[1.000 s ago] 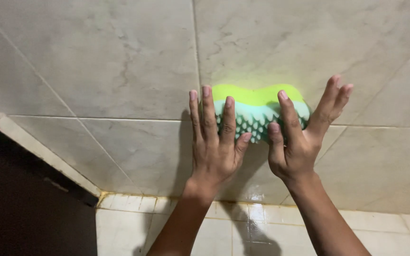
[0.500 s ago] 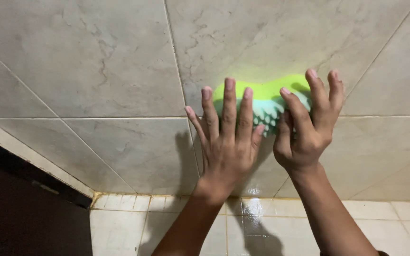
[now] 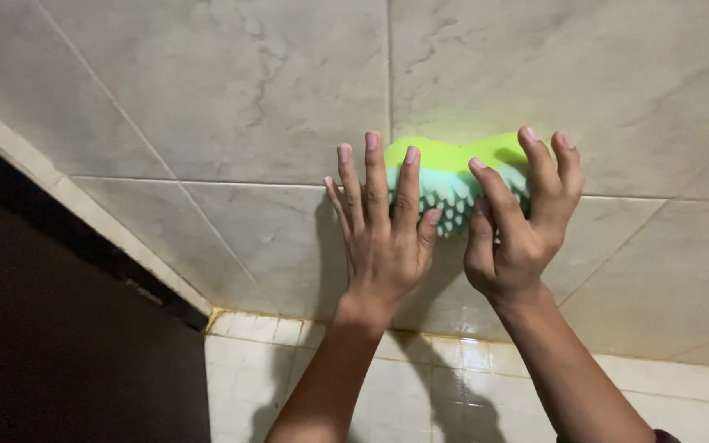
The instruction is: The person scrubs the lower section of a tiled bathroom wall using a green and blue scrubbing brush. They move the brush back and forth along the grout lines and tile surfaces, focusing on the area near the floor.
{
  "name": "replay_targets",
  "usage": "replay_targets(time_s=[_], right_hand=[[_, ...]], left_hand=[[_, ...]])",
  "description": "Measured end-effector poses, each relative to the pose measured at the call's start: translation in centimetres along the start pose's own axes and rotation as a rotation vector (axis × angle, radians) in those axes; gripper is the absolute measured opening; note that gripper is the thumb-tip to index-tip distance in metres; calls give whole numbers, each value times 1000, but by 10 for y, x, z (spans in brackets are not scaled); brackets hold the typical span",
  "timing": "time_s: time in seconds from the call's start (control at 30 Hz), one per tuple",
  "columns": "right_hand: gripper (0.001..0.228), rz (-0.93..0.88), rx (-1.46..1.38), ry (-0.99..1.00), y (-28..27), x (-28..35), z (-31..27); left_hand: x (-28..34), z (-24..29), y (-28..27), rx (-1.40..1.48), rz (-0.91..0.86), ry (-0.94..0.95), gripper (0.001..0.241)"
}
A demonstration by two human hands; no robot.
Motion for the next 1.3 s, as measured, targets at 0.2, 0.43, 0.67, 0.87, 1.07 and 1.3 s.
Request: replay_targets(time_s=[0.2,0.43,0.67,0.87,1.07,1.3], right_hand=[[38,-30,-1,-13,13,-2,-18],[34,-57,-42,-17,13,1,-23],[45,-213,-13,-77,-4,-4,-24],[61,-374,46,-182,-17,-17,-23],[61,-392,46,-211,-15,-8,-19],[62,-382,55,-166,-13,13,-18]], left_hand=[[4,-17,-13,-40,-14,-29,58],[16,-25,-11,181,33,36,48],[19,-16,-17,-42,44,87,56],[25,-20,-12,-43,-18,131,77],[32,-29,-17,84,-89,202,95],[40,-24,-15,63,-99,192,94]])
Point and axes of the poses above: each hand's wrist, its own x-axis away from the middle knuckle, its own y-axis out of the palm, z = x × y, the point moved 2 cm from there along -x, towards the middle knuckle
